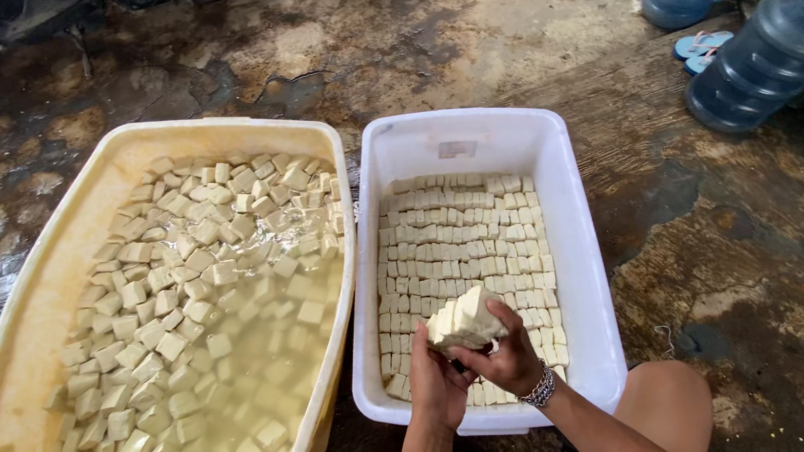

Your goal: The person transfers small white cubes from a water-filled tub into a dry tub, arranging them in neat rows by hand. The person repeatedly picks up cubes, squeezes them to remove excess water, and places them into the second container.

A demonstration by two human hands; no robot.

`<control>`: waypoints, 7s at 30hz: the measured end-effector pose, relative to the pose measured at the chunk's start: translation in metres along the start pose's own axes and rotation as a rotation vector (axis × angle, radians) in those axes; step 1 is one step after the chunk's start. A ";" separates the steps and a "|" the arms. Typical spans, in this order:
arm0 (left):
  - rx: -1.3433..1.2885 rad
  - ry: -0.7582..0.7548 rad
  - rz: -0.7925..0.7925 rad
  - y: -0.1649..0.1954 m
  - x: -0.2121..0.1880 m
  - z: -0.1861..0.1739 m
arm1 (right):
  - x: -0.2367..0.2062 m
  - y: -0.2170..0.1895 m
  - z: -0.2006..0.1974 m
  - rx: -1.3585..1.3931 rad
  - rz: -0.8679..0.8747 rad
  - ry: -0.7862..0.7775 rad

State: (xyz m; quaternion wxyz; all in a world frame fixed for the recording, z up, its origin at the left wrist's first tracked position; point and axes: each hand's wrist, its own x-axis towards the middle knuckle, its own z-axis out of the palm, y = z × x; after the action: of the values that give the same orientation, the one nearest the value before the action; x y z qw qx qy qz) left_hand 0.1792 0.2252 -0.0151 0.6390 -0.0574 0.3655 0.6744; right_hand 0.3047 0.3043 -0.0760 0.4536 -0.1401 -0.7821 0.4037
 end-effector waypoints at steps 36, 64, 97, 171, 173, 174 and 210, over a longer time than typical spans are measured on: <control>2.333 0.135 0.533 0.111 0.191 -0.113 | 0.129 0.397 -0.146 -0.599 0.503 -0.098; 2.219 0.112 0.449 0.115 0.194 -0.112 | 0.201 0.518 -0.049 -0.793 0.827 -1.032; 1.151 0.295 0.666 0.210 0.024 -0.210 | 0.277 0.306 0.302 -0.695 0.092 -1.052; 0.126 0.423 0.810 0.371 -0.042 -0.313 | 0.127 0.161 0.417 -0.760 0.469 -0.850; 0.115 0.449 0.818 0.373 -0.045 -0.318 | 0.117 0.159 0.421 -0.907 0.421 -1.018; 0.104 0.464 0.815 0.374 -0.047 -0.321 | 0.114 0.160 0.421 -0.978 0.431 -1.119; 0.012 0.435 0.829 0.381 -0.043 -0.331 | 0.120 0.162 0.563 -0.439 0.120 -0.512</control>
State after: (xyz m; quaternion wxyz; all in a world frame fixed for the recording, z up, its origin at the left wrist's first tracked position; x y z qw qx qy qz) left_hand -0.2867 0.0344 -0.0723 0.2248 -0.0426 0.4870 0.8429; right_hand -0.2485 0.1936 -0.2749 0.1770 -0.1744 -0.9291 0.2738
